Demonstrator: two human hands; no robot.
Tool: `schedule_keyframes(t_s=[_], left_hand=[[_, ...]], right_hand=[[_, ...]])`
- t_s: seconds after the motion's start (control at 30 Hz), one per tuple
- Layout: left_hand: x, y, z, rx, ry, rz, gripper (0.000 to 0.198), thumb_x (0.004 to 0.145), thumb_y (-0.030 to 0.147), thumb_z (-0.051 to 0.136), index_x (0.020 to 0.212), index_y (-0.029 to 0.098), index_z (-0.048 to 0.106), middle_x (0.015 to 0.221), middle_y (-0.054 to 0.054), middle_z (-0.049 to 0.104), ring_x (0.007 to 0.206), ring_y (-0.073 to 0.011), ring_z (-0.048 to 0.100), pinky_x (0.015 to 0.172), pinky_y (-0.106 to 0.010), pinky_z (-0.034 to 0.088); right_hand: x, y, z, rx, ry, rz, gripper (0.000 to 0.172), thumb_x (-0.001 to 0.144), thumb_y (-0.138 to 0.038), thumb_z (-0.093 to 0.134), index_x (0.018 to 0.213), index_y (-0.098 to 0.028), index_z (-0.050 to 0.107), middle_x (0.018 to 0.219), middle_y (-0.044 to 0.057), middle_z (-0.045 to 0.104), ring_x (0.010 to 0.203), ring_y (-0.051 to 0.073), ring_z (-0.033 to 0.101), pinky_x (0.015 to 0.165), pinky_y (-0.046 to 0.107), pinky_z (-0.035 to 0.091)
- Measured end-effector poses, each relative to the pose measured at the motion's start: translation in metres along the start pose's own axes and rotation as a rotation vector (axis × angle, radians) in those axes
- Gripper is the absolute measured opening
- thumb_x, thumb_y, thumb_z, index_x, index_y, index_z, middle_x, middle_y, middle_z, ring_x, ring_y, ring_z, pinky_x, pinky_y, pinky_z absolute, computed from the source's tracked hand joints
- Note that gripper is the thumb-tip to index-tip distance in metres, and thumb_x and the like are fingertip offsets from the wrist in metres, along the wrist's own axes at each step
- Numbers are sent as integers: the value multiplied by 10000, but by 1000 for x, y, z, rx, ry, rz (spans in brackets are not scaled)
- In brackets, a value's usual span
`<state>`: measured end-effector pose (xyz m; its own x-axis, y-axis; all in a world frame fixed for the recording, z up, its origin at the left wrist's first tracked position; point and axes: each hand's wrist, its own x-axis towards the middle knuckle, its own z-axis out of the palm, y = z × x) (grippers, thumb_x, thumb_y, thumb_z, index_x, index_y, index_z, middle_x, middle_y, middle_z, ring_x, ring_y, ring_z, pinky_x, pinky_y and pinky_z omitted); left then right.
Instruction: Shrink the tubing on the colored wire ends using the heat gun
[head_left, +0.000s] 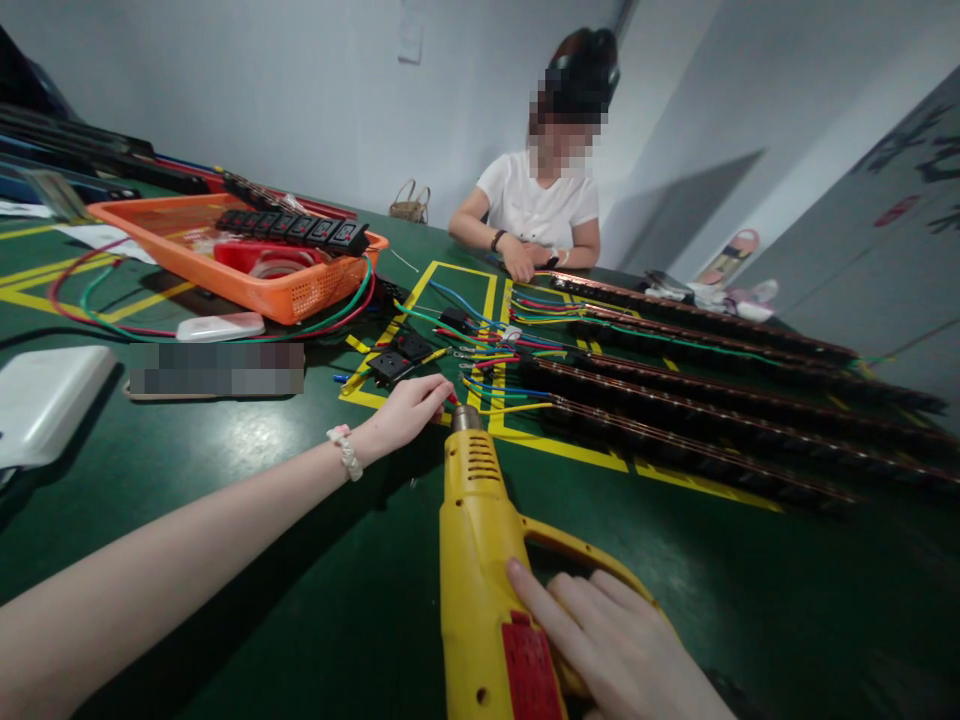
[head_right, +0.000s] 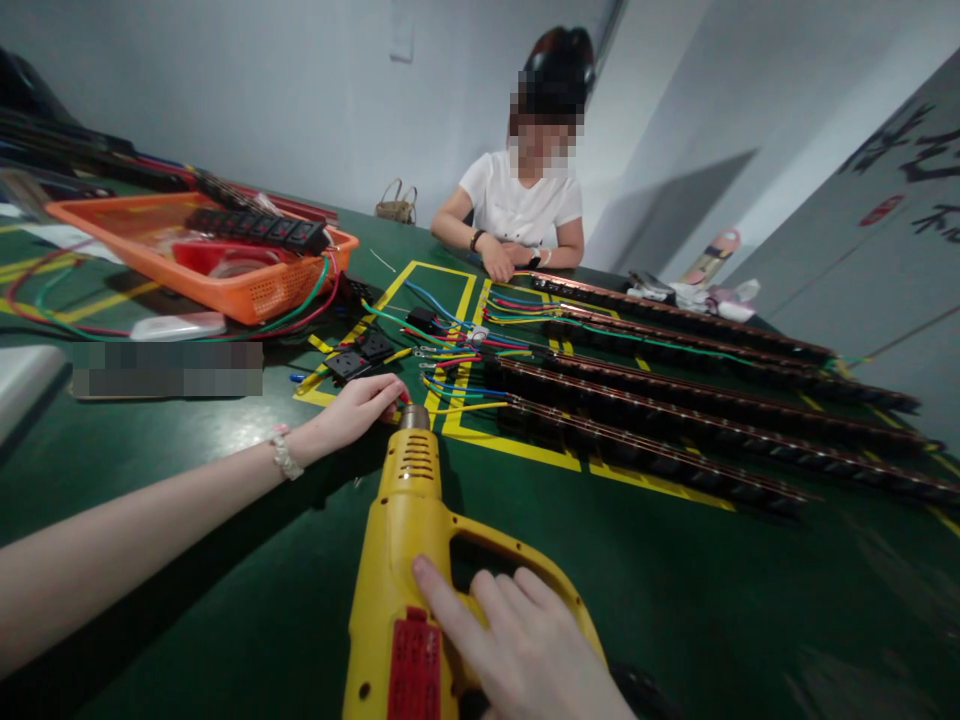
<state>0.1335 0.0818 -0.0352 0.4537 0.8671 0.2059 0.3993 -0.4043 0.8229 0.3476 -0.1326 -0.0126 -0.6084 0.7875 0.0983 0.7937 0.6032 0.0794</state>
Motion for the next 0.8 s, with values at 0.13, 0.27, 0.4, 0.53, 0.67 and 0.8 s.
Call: schedule_keyframes(t_s=[0.13, 0.27, 0.4, 0.53, 0.67, 0.8], left_hand=[[-1, 2, -1, -5, -14, -20, 407, 878, 438, 294, 841, 129, 556, 615, 5, 497, 573, -65, 449, 558, -168, 335], [-1, 4, -2, -2, -27, -23, 408, 876, 437, 294, 842, 129, 559, 609, 9, 498, 576, -65, 450, 563, -166, 338], [-1, 4, -2, 9, -30, -24, 395, 878, 430, 299, 839, 135, 558, 609, 14, 500, 576, -57, 449, 567, -161, 333], [-1, 5, -2, 24, -33, -29, 396, 880, 422, 292, 832, 134, 559, 620, 5, 505, 586, -63, 458, 572, -169, 338], [-2, 6, -3, 37, -40, -34, 389, 878, 420, 297, 825, 139, 561, 631, 6, 501, 601, -65, 466, 585, -169, 347], [-2, 5, -3, 49, -44, -25, 386, 879, 413, 300, 823, 133, 559, 639, 5, 505, 609, -66, 469, 592, -169, 348]], right_hand=[[-6, 2, -2, 2, 34, 16, 820, 646, -190, 497, 1413, -170, 208, 860, 48, 575, 737, 154, 527, 727, 261, 366], [-18, 7, 0, 4, 62, 58, 825, 629, -138, 452, 1417, -182, 210, 859, 43, 578, 729, 157, 528, 728, 273, 368], [-31, 15, 0, 11, 91, 110, 810, 660, -77, 392, 1428, -204, 167, 893, 43, 584, 763, 168, 540, 752, 295, 369], [-41, 24, -2, -49, 120, 138, 739, 726, -114, 394, 1428, -159, 165, 886, 54, 584, 756, 169, 544, 736, 291, 386], [-43, 31, -5, -104, 170, 144, 750, 787, -320, 502, 1421, -97, 170, 892, 63, 589, 739, 159, 546, 702, 270, 409], [-43, 32, -7, -105, 168, 159, 819, 770, -426, 536, 1421, -91, 168, 896, 56, 596, 741, 155, 554, 705, 259, 425]])
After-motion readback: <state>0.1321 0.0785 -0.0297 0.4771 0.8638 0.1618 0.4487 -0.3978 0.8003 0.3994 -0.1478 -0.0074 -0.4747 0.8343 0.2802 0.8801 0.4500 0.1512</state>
